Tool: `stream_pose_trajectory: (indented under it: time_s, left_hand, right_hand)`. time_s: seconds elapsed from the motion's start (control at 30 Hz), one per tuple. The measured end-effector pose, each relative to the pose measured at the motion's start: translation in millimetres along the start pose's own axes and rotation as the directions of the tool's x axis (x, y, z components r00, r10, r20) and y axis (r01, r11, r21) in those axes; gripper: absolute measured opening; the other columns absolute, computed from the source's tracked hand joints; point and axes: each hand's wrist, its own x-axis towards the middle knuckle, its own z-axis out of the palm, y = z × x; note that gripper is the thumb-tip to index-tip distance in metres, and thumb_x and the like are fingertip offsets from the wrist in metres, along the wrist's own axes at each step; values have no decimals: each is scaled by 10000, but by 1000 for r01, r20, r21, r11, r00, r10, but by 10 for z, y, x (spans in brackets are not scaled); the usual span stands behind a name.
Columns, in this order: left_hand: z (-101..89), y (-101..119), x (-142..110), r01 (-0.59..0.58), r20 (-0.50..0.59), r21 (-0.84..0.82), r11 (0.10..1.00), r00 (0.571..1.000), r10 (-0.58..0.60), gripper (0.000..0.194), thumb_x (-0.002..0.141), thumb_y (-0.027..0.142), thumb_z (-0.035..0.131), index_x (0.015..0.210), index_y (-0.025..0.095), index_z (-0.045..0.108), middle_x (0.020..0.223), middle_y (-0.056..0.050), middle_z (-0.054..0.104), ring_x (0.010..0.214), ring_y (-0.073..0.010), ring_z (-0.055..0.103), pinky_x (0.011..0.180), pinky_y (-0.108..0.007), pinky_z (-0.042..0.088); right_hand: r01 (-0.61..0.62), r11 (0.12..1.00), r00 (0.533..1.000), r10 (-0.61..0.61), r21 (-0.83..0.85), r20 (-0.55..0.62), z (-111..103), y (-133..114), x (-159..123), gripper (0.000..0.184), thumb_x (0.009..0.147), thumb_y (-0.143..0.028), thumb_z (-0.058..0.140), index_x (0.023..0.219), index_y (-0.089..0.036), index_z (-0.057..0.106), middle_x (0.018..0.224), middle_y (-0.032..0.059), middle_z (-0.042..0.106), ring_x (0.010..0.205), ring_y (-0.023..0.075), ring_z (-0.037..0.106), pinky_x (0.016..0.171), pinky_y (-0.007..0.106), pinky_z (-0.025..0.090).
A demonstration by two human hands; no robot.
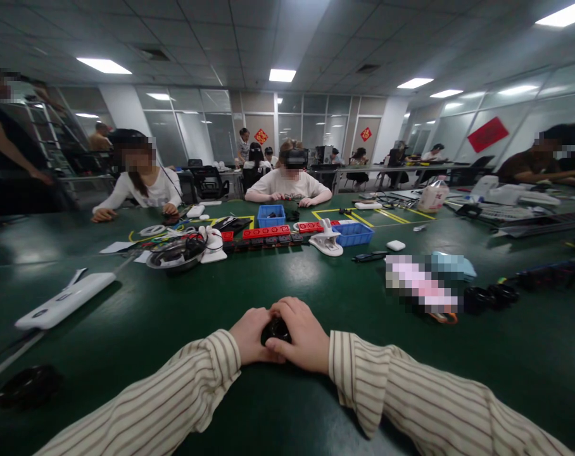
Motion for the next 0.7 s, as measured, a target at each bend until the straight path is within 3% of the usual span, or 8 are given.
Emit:
stream_pose_trajectory:
  time_s: [0.23,0.37,0.57,0.7]
  left_hand:
    - [-36,61,3,-12,6,43,999,1000,12,367,634,444,663,832,154,560,772,-25,581,713,-210,531,664,-300,382]
    - [-55,60,-2,-10,16,40,999,1000,9,321,609,405,684,781,165,556,728,-2,555,690,-195,511,650,-288,368]
    - [-31,34,3,-11,25,42,999,1000,10,261,543,259,732,683,165,532,682,25,518,680,-177,496,638,-269,354]
    - [-22,10,1,-5,23,50,999,1000,4,314,571,364,733,718,162,543,723,10,541,708,-190,511,674,-293,383]
  right_hand:
    - [-94,993,995,95,-77,11,-2,-46,1,349,694,-392,670,852,-155,468,862,38,480,806,179,423,731,316,361]
    - [0,999,1000,1,-39,24,-31,-34,18,300,694,-361,662,828,-154,491,849,37,497,812,180,431,750,323,355]
    - [207,972,978,-210,111,10,-43,-9,27,158,653,-168,508,811,-163,502,853,39,542,840,180,452,785,329,357]
    - [271,947,962,-275,173,-2,-56,-5,22,184,723,-274,480,862,-157,511,884,60,551,850,190,463,791,347,365]
